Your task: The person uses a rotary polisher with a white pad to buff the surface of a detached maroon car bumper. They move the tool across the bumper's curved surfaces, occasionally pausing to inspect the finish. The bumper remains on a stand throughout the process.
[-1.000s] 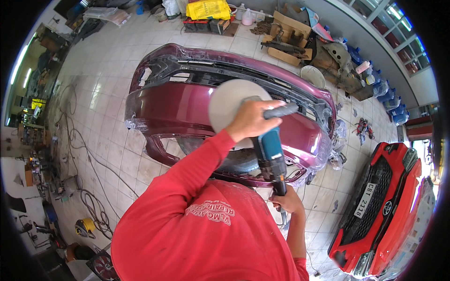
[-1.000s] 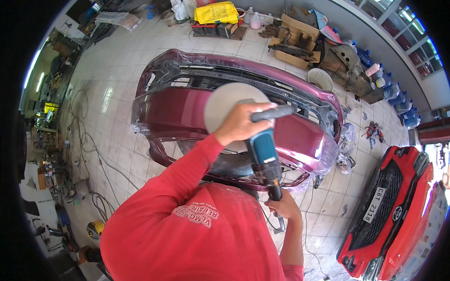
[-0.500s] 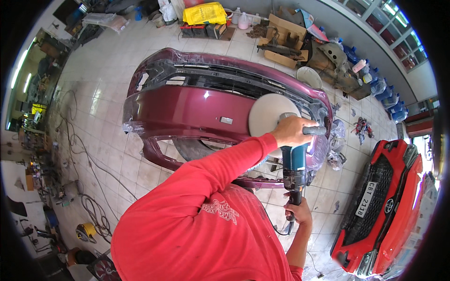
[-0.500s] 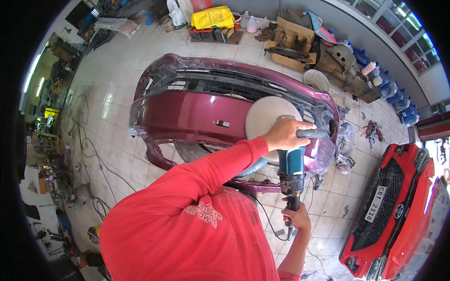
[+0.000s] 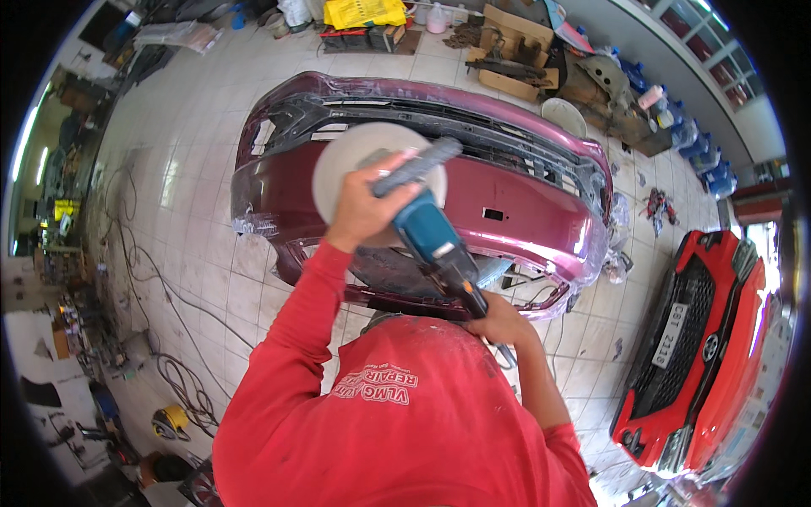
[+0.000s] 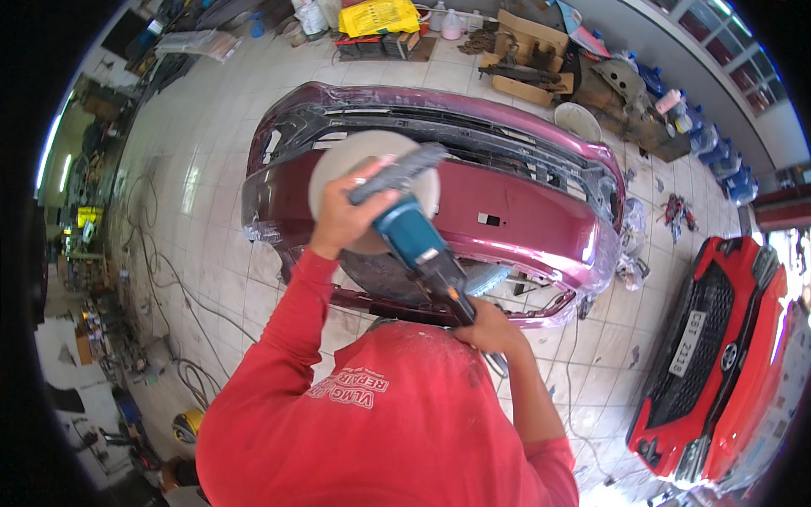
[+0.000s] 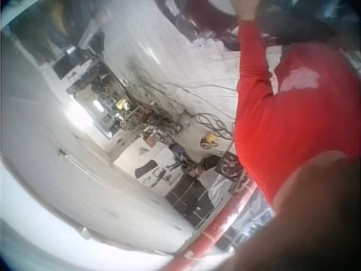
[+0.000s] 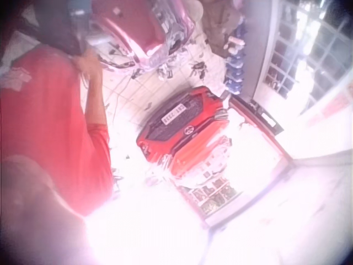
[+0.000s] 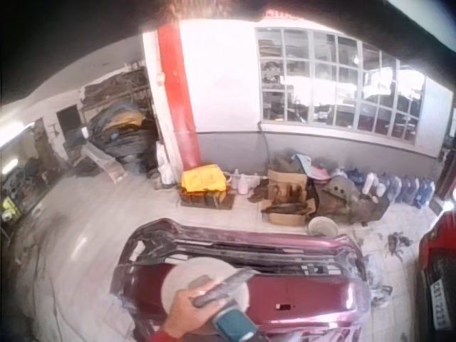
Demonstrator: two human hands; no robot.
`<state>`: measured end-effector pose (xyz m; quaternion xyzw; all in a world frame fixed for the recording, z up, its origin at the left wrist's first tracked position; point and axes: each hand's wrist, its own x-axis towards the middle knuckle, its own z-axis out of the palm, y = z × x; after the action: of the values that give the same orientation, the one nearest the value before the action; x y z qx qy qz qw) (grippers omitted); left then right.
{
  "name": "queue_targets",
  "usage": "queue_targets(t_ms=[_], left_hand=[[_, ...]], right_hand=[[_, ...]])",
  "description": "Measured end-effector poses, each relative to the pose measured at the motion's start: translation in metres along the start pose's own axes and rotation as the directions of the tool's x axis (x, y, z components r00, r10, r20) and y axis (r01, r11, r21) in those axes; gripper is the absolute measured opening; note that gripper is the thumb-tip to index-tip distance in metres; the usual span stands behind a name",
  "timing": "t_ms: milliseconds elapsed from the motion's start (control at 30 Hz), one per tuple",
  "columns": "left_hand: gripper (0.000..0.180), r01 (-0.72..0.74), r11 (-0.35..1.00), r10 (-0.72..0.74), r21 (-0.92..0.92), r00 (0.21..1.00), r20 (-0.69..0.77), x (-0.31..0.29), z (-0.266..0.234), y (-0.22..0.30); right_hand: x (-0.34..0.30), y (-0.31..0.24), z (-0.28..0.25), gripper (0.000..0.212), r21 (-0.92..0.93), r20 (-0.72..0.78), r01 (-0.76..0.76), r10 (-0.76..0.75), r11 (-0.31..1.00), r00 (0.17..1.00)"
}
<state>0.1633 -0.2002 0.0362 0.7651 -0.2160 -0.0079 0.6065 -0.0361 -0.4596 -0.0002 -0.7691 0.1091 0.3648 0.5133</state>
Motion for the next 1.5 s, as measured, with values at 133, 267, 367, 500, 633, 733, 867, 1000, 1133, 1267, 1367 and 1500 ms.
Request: queue_targets(t_ms=[133,267,367,500,633,733,867,1000,1133,1267,1367,1500], left_hand=[[0.056,0.126,0.990,-0.134,-0.070,0.982,-0.130,-0.006,-0.071,-0.012],[0.054,0.142,0.989,-0.128,0.043,0.964,-0.232,-0.019,-0.123,-0.020],[0.053,0.197,0.978,-0.171,0.064,0.942,-0.289,-0.034,-0.137,-0.021],[0.054,0.232,0.961,-0.180,0.147,0.935,-0.305,-0.058,-0.121,-0.020],[0.053,0.177,0.979,-0.145,0.103,0.954,-0.263,-0.082,-0.071,-0.013],[0.053,0.093,0.993,-0.080,0.071,0.983,-0.165,-0.083,-0.013,0.013],[0.051,0.035,0.999,-0.034,0.038,0.999,-0.023,-0.066,0.056,0.025],[0.050,-0.054,0.999,0.054,-0.004,0.982,0.179,-0.033,0.127,0.031],[0.051,-0.205,0.978,0.207,-0.045,0.898,0.387,0.010,0.215,0.022],[0.053,-0.243,0.969,0.228,-0.036,0.832,0.506,0.045,0.318,0.023],[0.053,-0.169,0.985,0.107,0.038,0.766,0.635,0.060,0.381,0.033],[0.054,-0.214,0.973,0.112,0.089,0.772,0.626,0.059,0.409,0.036]], right_hand=[[0.040,-0.051,0.016,0.043,-0.086,0.111,0.116,-0.106,0.990,0.988],[0.075,-0.074,0.040,0.042,-0.091,0.167,0.165,-0.148,0.982,0.975],[0.083,-0.081,0.047,0.041,-0.055,0.229,0.141,-0.125,0.988,0.965],[0.081,-0.053,0.040,0.042,-0.112,0.251,0.243,-0.210,0.963,0.945],[0.055,0.013,0.039,0.054,-0.114,0.123,0.393,-0.380,0.912,0.917],[0.014,0.036,0.021,0.057,-0.084,0.067,0.202,-0.197,0.976,0.978],[-0.027,0.083,0.003,0.055,0.039,-0.057,0.165,-0.162,0.986,0.985],[-0.063,0.123,-0.012,0.051,0.142,-0.100,-0.040,0.054,0.989,0.994],[-0.085,0.173,-0.011,0.045,0.434,-0.191,-0.050,0.146,0.899,0.971],[-0.110,0.205,-0.031,0.038,0.633,-0.275,0.022,0.198,0.774,0.941],[-0.121,0.232,-0.045,0.042,0.742,-0.299,0.075,0.228,0.666,0.926],[-0.134,0.245,-0.053,0.044,0.805,-0.300,0.103,0.251,0.584,0.920]])
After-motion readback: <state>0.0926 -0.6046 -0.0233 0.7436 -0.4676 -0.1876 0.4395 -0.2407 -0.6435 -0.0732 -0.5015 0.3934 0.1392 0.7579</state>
